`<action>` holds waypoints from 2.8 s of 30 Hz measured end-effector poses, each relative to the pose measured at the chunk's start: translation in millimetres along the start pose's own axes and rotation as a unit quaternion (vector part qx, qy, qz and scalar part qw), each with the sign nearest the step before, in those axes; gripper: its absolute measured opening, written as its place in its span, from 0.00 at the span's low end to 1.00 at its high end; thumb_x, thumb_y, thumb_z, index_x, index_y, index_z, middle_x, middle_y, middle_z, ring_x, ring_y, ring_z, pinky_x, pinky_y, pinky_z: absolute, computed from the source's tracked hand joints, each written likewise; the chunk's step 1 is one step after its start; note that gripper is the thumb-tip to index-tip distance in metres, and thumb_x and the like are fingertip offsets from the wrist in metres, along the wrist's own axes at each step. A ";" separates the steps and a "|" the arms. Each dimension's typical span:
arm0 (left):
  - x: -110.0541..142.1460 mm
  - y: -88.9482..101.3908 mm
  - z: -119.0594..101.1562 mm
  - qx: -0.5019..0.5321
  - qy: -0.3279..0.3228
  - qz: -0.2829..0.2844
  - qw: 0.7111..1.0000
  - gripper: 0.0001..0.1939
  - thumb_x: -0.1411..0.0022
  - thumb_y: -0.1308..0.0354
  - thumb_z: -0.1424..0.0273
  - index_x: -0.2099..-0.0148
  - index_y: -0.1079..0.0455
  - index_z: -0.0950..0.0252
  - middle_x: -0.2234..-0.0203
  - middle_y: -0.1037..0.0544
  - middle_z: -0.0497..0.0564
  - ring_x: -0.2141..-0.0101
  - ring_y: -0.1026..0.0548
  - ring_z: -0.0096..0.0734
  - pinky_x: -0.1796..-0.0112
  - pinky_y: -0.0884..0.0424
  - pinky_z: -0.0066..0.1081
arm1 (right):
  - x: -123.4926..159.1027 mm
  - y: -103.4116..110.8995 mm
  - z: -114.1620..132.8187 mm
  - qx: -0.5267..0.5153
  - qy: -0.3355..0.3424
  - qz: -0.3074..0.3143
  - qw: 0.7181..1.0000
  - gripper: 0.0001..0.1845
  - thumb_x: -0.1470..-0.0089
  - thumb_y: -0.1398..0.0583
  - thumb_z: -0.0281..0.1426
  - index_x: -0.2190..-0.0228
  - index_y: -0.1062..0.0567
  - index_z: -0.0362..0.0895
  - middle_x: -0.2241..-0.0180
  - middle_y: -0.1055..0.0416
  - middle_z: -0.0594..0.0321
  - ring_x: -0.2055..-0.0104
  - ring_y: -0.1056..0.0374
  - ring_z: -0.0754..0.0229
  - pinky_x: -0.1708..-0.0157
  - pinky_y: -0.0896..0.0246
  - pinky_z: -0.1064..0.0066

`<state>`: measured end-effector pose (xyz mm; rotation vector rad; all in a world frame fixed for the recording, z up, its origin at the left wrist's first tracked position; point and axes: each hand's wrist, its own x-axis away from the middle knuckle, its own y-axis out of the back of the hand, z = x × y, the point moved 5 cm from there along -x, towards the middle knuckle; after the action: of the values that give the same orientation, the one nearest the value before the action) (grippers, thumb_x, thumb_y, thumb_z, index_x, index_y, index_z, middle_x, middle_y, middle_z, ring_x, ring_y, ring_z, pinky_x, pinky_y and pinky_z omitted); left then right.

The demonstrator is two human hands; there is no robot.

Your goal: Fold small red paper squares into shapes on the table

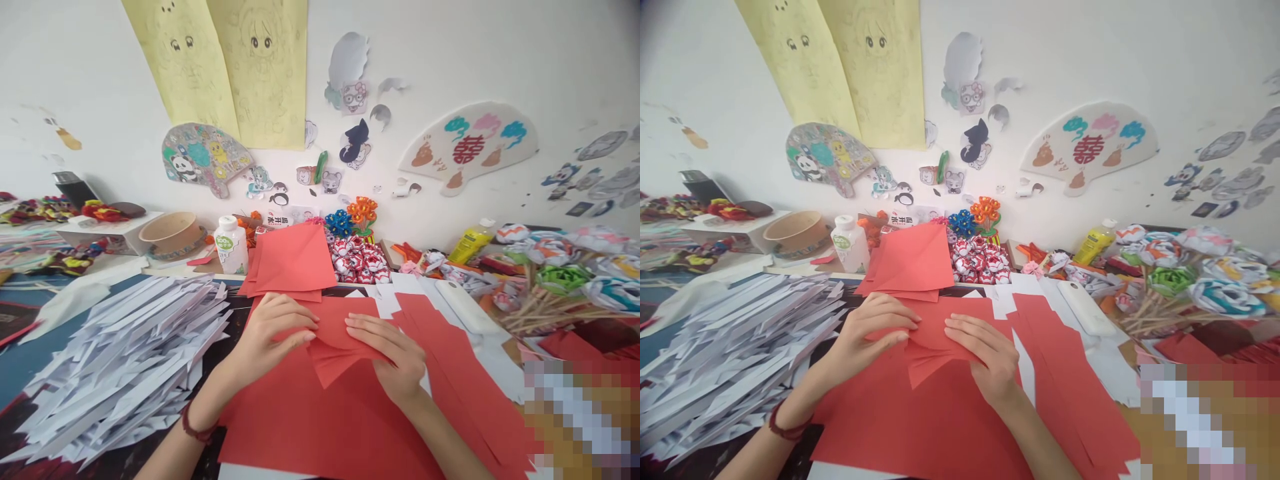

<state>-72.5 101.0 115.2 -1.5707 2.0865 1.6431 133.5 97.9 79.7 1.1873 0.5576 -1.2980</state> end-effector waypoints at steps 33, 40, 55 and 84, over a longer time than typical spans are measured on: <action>17.4 -54.1 54.5 -0.026 0.191 0.068 0.979 0.08 0.38 0.45 0.66 0.58 0.30 0.63 0.64 0.24 0.51 0.65 0.27 0.34 0.64 0.34 0.31 | 27.4 -31.3 -55.8 -0.066 -0.379 0.089 0.919 0.26 0.50 0.38 0.30 0.48 0.30 0.51 0.50 0.28 0.60 0.47 0.33 0.52 0.47 0.37 0.56; 23.3 -64.8 54.7 -0.022 0.190 0.050 0.980 0.14 0.36 0.48 0.68 0.48 0.35 0.63 0.58 0.24 0.55 0.62 0.26 0.37 0.61 0.31 0.34 | 31.7 -42.5 -46.7 -0.152 -0.378 0.113 0.906 0.35 0.48 0.40 0.30 0.40 0.43 0.53 0.46 0.35 0.59 0.43 0.37 0.56 0.44 0.41 0.58; 17.7 -63.6 32.2 -0.258 0.052 0.075 0.962 0.23 0.34 0.53 0.74 0.38 0.42 0.63 0.45 0.31 0.58 0.47 0.34 0.42 0.48 0.40 0.40 | 31.6 -40.0 -53.1 -0.140 -0.372 0.092 0.913 0.29 0.46 0.42 0.30 0.43 0.40 0.54 0.40 0.41 0.61 0.40 0.42 0.55 0.43 0.42 0.57; -25.8 -25.7 99.3 -0.427 0.121 0.120 0.888 0.14 0.39 0.44 0.64 0.53 0.31 0.66 0.60 0.23 0.64 0.58 0.27 0.50 0.59 0.41 0.40 | 32.1 -31.8 -64.6 -0.082 -0.361 0.065 0.927 0.19 0.48 0.46 0.28 0.53 0.29 0.47 0.67 0.25 0.62 0.66 0.28 0.59 0.63 0.32 0.64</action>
<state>-91.7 194.4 69.5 -1.8189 1.7817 2.8617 130.6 146.5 17.7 0.5269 0.0402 -1.4247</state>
